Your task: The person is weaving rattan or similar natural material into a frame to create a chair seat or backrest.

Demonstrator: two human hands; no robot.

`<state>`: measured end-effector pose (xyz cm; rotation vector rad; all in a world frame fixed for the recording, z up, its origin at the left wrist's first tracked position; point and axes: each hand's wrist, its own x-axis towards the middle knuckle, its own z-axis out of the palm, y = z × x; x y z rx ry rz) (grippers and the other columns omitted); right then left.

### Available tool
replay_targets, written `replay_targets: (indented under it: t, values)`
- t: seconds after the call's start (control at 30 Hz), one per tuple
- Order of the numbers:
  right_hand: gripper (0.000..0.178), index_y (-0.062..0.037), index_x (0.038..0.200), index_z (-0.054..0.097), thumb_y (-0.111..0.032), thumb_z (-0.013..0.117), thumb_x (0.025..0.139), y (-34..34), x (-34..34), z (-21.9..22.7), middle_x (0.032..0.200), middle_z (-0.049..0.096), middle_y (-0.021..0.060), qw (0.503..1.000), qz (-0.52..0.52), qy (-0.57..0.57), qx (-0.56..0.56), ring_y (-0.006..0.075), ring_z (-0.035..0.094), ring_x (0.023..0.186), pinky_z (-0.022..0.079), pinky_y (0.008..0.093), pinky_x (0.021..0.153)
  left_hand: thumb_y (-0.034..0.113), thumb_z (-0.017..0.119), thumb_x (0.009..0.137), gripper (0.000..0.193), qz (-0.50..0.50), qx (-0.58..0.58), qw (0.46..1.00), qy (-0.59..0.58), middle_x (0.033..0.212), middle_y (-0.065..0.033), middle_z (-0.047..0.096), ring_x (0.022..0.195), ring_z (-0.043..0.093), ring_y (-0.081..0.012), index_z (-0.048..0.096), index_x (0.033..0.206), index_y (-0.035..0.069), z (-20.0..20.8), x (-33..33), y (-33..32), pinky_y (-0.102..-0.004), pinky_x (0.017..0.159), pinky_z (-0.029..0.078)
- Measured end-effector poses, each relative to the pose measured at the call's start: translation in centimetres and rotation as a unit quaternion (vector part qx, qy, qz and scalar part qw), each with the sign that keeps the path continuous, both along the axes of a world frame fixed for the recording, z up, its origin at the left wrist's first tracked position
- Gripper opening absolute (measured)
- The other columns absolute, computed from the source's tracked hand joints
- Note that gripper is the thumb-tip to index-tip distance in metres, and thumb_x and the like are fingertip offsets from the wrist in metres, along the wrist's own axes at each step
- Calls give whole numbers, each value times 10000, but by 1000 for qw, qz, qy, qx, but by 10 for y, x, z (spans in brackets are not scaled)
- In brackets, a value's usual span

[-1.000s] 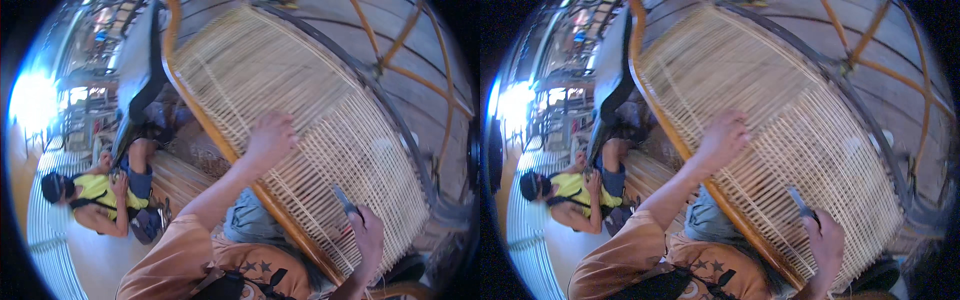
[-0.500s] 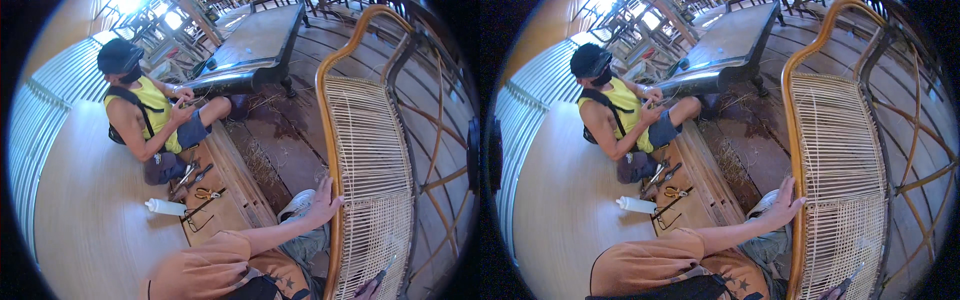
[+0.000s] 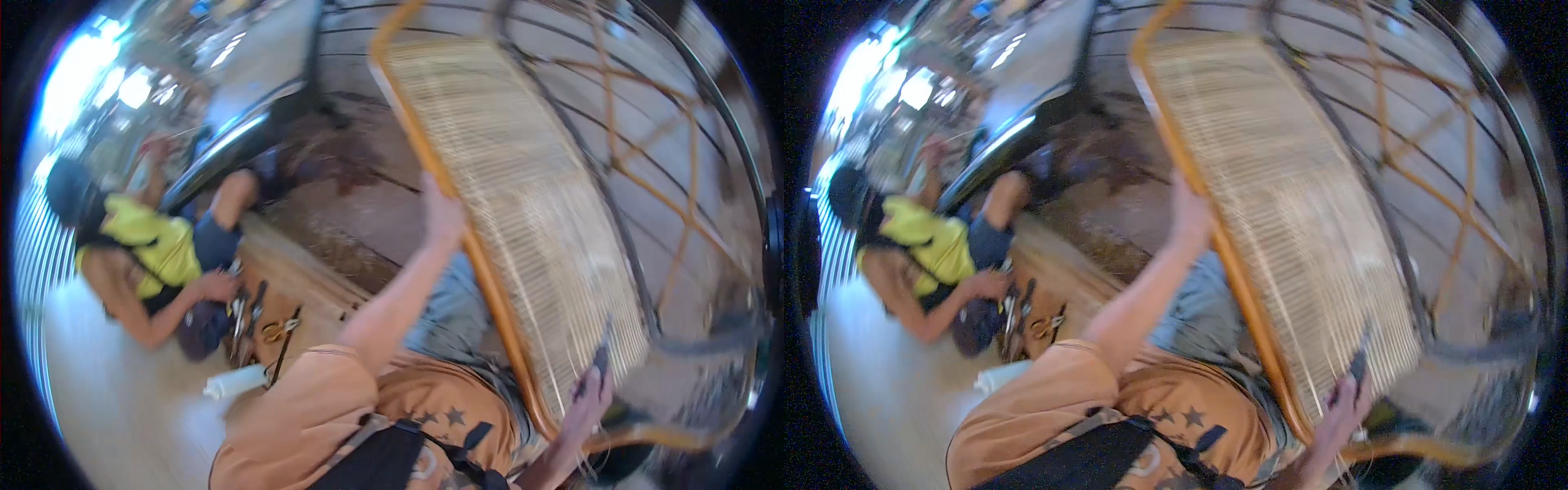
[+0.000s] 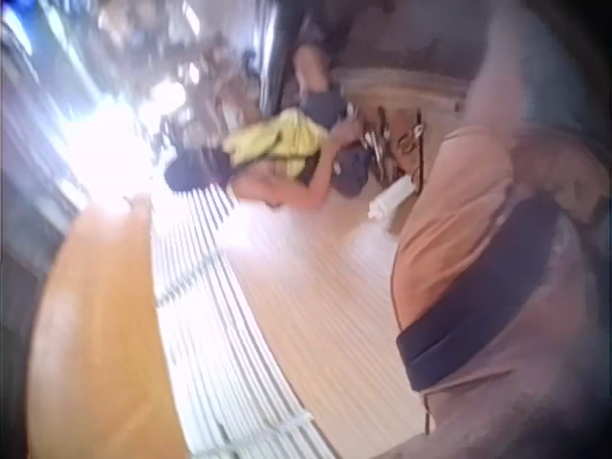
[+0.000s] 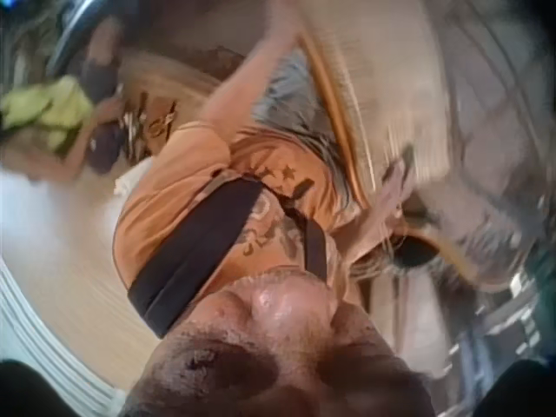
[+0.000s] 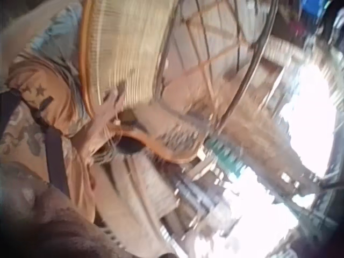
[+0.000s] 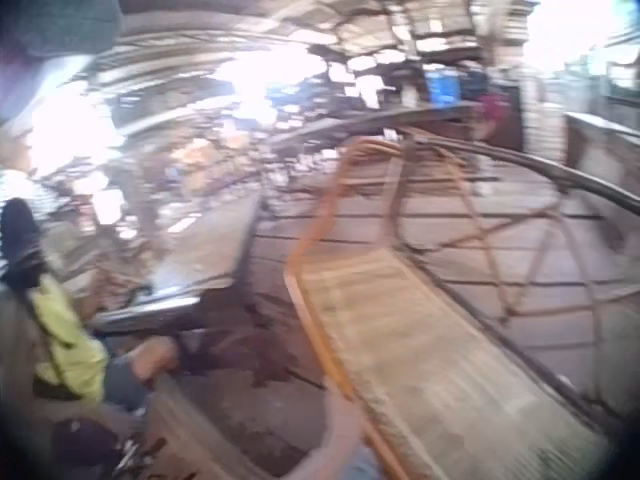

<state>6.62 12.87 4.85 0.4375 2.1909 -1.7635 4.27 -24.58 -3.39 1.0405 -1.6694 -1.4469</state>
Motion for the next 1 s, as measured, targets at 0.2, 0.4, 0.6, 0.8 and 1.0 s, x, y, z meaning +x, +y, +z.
replay_targets:
  t: [0.2,0.4,0.6,0.8,1.0]
  values:
    - [370,31,1218,541,-140,543,890,24,-10,-17,636,493,-13,996,63,-38,-48,55,423,531,342,200,470,-58,440,808,611,-60,-155,980,-106,1341,-239,371,1252,368,-340,257,1391,-38,-7,-11,-19,-397,1073,288]
    - [335,-9,1175,590,-171,587,882,9,-28,-21,639,525,-14,964,238,-106,-51,56,485,570,390,218,510,78,562,758,256,-487,-502,693,-173,1064,-124,555,1059,500,-291,606,1005,25,55,-26,80,-413,952,378]
    - [318,-9,1132,614,-215,589,890,4,-58,-30,617,514,-12,937,306,-158,-56,58,469,547,390,224,516,95,567,740,211,-537,-545,617,-183,943,-78,564,946,531,-265,623,943,69,26,-30,99,-399,860,434]
    - [317,-24,1101,628,-268,555,912,14,-57,-34,589,490,-20,939,310,-138,-62,65,456,520,388,232,496,88,556,754,246,-543,-513,628,-219,995,-75,562,985,521,-267,624,989,67,16,-29,98,-386,865,445]
    - [328,0,1113,617,-254,560,912,22,-50,-40,599,492,-26,971,214,-97,-51,56,443,500,369,223,476,93,547,768,255,-517,-534,645,-178,1031,-70,562,1014,515,-270,623,1008,54,15,-27,101,-402,883,437]
